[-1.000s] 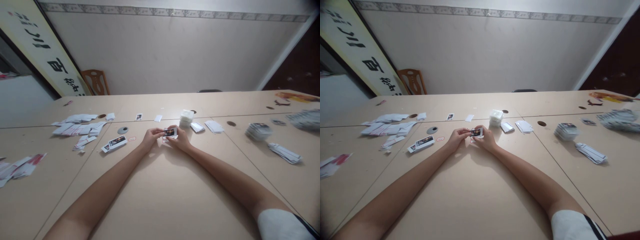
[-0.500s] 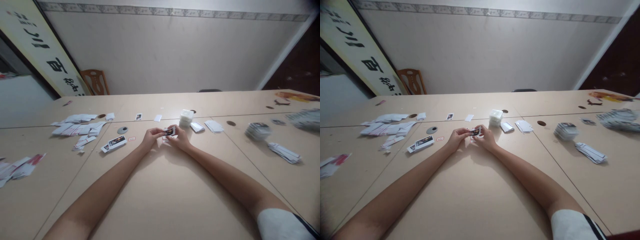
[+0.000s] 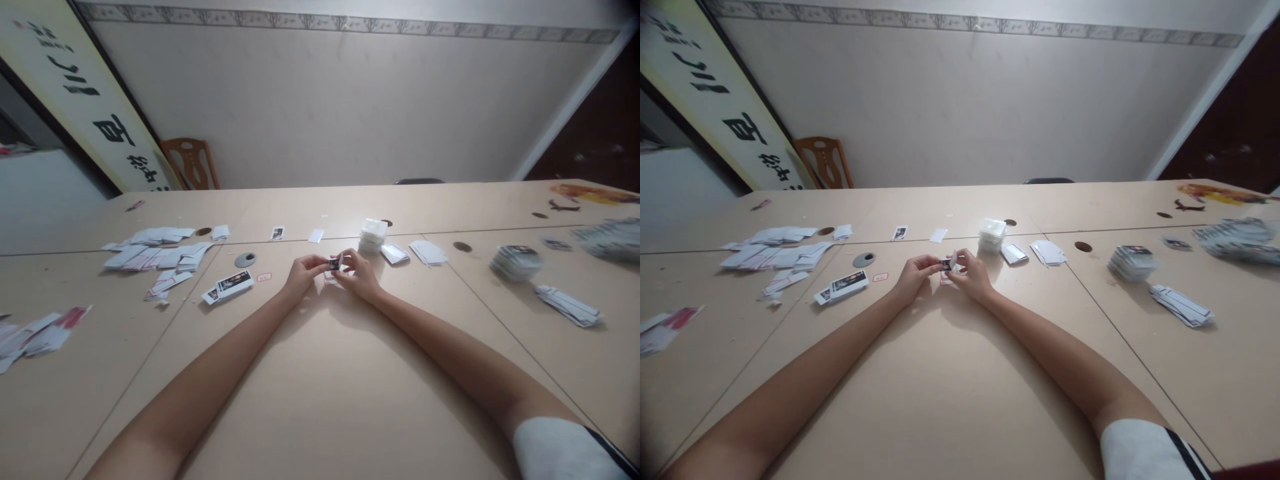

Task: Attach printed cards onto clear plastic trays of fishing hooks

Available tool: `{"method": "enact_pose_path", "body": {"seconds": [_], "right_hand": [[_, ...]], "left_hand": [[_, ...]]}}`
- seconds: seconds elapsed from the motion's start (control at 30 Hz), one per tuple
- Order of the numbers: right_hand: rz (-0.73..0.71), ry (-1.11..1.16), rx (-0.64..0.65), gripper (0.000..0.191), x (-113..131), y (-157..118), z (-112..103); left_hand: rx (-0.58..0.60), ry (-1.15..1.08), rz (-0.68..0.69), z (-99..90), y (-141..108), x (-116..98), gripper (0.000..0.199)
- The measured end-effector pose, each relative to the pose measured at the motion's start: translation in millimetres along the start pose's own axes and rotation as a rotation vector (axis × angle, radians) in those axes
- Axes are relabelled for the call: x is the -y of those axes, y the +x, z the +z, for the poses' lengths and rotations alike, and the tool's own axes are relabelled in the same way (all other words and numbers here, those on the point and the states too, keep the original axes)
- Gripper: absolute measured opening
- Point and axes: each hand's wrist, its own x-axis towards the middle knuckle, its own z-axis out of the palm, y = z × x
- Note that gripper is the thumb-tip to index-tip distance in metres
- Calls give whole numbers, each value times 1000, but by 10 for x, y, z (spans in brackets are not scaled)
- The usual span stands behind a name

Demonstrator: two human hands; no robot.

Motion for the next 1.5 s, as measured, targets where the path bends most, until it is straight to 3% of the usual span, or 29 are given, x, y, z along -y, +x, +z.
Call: {"method": "enact_pose_path", "body": {"seconds": [0.33,0.6,0.8,1.03,1.23,1.37,1.5], "right_hand": [[-27,143,74,38,-50,-1,-5],[-106,-58,23,12,-71,24,-16],[-146,-142,-21,17,-86,10,-29],[-220,-181,12,23,-58,-6,-41],[-217,-212,11,22,-74,3,-25],[-198,-216,27,11,-75,0,-23],[-157,-69,73,17,-74,13,-51]], "left_hand": [[-24,49,-19,0,-12,-20,30],[15,102,7,22,-27,-34,29],[19,183,62,10,-25,-58,26],[37,279,104,-18,-13,-69,26],[44,349,128,-26,-13,-59,25],[26,399,145,-39,0,-30,25],[13,442,163,-62,12,-9,24]]}}
